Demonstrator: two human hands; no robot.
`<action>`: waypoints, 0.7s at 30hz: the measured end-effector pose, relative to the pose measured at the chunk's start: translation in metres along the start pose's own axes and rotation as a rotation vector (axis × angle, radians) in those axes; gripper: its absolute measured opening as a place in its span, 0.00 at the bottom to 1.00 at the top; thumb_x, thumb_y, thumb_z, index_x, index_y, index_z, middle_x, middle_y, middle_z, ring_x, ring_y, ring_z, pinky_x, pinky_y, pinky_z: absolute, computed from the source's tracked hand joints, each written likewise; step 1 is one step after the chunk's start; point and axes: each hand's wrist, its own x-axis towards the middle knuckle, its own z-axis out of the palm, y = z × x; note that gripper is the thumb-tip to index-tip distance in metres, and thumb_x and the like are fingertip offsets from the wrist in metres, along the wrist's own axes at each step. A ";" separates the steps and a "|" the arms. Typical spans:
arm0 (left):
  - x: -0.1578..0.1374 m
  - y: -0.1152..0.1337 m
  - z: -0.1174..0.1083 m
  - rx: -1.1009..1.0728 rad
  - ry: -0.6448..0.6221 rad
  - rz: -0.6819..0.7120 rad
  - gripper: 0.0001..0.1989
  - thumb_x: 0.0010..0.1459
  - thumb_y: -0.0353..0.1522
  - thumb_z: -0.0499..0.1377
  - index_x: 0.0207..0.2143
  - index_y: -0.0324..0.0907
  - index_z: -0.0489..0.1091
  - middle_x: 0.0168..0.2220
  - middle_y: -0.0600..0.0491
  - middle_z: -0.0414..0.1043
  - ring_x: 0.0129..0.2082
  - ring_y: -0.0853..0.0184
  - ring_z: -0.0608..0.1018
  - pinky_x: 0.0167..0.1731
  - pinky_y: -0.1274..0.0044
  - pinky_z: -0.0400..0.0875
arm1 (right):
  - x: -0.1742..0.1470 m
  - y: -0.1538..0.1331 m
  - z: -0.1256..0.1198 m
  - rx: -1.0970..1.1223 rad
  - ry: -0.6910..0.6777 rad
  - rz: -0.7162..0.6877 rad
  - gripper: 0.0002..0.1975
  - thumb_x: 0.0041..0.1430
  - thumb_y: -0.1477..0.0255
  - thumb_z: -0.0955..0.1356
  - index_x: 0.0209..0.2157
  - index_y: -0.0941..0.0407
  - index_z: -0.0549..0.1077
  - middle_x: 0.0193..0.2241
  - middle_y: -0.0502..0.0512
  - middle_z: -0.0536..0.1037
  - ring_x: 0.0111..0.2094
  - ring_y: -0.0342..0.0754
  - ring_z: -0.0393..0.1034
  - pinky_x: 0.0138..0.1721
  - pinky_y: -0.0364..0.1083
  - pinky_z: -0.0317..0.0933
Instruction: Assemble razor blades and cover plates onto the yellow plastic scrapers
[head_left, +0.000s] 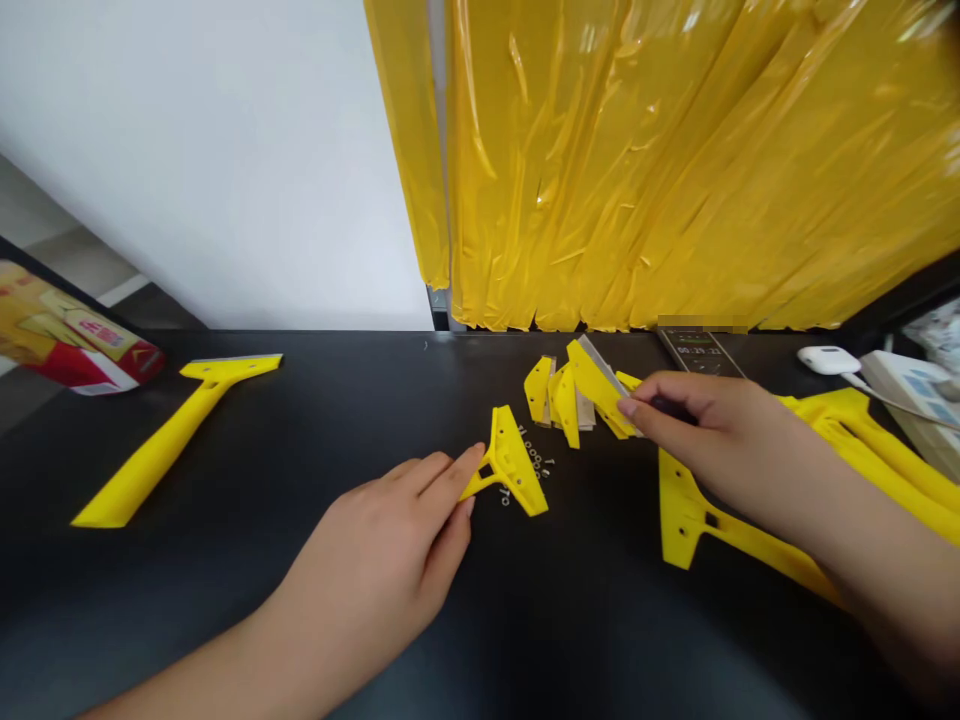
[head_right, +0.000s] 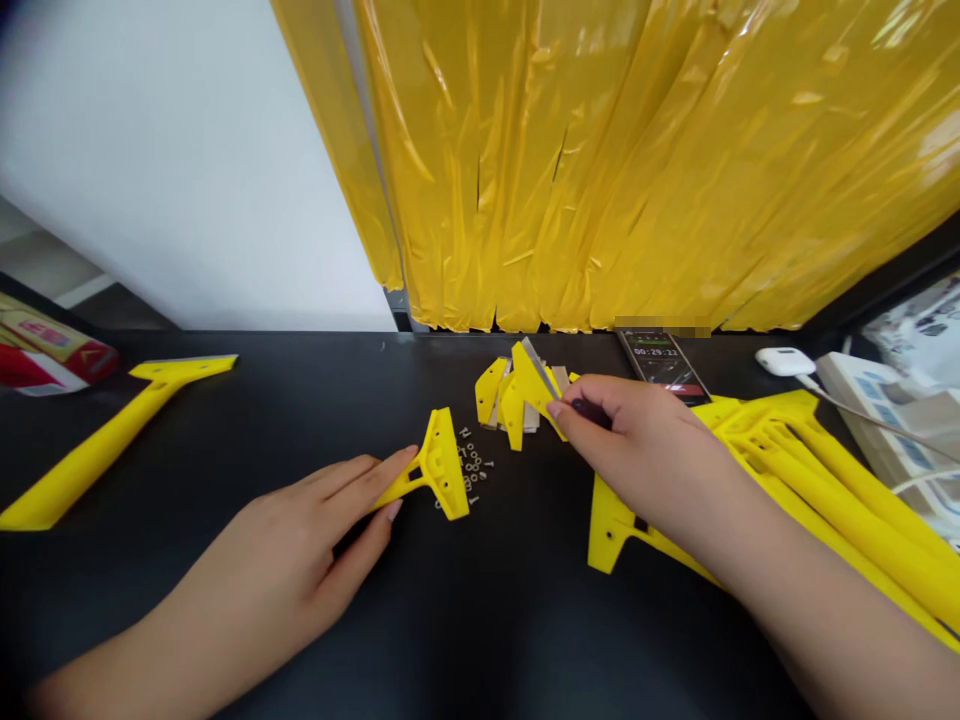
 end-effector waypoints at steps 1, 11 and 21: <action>-0.001 0.001 -0.001 -0.002 0.015 -0.001 0.25 0.74 0.31 0.52 0.69 0.40 0.69 0.50 0.44 0.82 0.45 0.55 0.86 0.42 0.64 0.85 | 0.004 -0.002 0.001 -0.064 0.016 0.036 0.21 0.69 0.49 0.66 0.32 0.51 0.73 0.24 0.50 0.72 0.27 0.49 0.63 0.29 0.49 0.52; -0.009 0.009 -0.010 -0.514 0.066 -0.159 0.31 0.74 0.38 0.57 0.76 0.58 0.58 0.52 0.53 0.82 0.38 0.65 0.86 0.38 0.74 0.84 | 0.002 -0.020 0.018 -0.113 0.103 0.014 0.16 0.66 0.54 0.68 0.34 0.51 0.76 0.27 0.54 0.75 0.31 0.53 0.67 0.32 0.50 0.53; -0.018 0.030 -0.004 -1.062 -0.074 -0.145 0.41 0.72 0.32 0.62 0.78 0.64 0.47 0.57 0.54 0.83 0.37 0.67 0.87 0.37 0.74 0.87 | -0.030 -0.035 0.027 0.867 -0.398 0.038 0.19 0.61 0.52 0.77 0.36 0.53 0.75 0.21 0.41 0.57 0.20 0.38 0.44 0.22 0.45 0.37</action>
